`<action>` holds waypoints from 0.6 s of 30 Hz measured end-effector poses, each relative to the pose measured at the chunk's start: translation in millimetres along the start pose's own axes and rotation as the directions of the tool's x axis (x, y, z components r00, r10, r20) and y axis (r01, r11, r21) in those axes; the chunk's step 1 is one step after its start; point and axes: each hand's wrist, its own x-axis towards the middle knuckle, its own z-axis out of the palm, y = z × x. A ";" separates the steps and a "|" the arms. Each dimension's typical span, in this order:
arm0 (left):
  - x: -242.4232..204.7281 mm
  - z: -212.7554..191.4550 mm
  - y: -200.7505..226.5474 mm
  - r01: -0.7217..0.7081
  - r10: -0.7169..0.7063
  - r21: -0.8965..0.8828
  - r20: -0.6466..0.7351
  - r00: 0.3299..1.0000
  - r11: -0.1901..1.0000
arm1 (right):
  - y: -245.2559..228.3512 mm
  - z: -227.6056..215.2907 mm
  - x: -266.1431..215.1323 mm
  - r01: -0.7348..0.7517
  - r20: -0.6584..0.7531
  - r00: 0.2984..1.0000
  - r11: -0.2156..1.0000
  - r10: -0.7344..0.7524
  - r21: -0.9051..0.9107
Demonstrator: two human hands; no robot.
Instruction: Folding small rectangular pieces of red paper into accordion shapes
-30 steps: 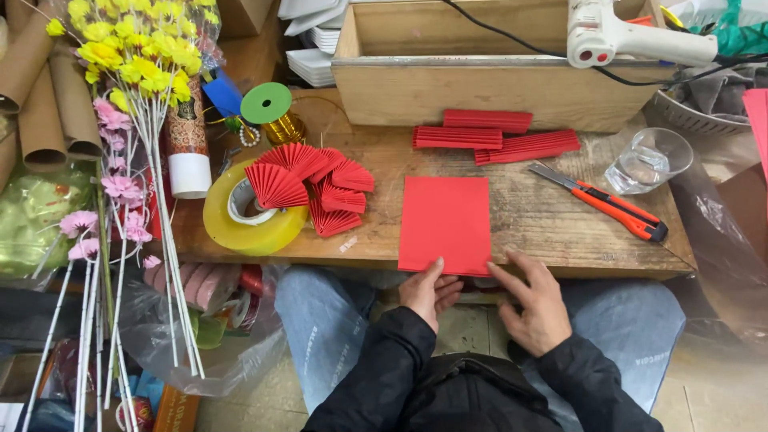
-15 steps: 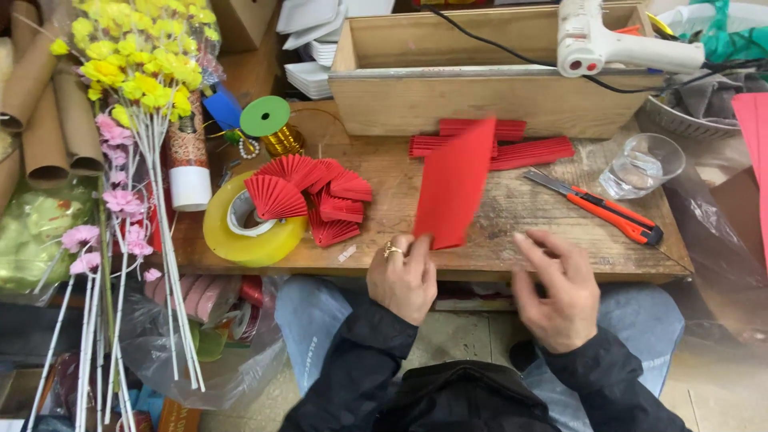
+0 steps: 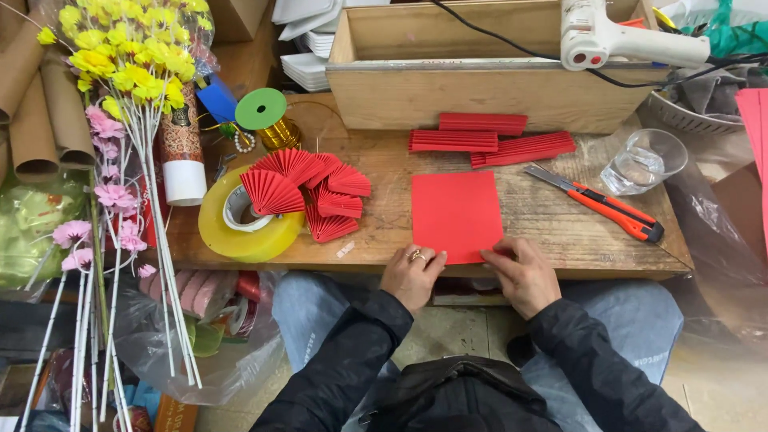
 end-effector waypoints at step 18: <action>-0.4 13.1 -36.2 0.447 -0.293 -0.326 0.426 0.856 0.833 | 31.4 11.5 36.1 -0.597 0.405 0.743 0.801 0.532 0.044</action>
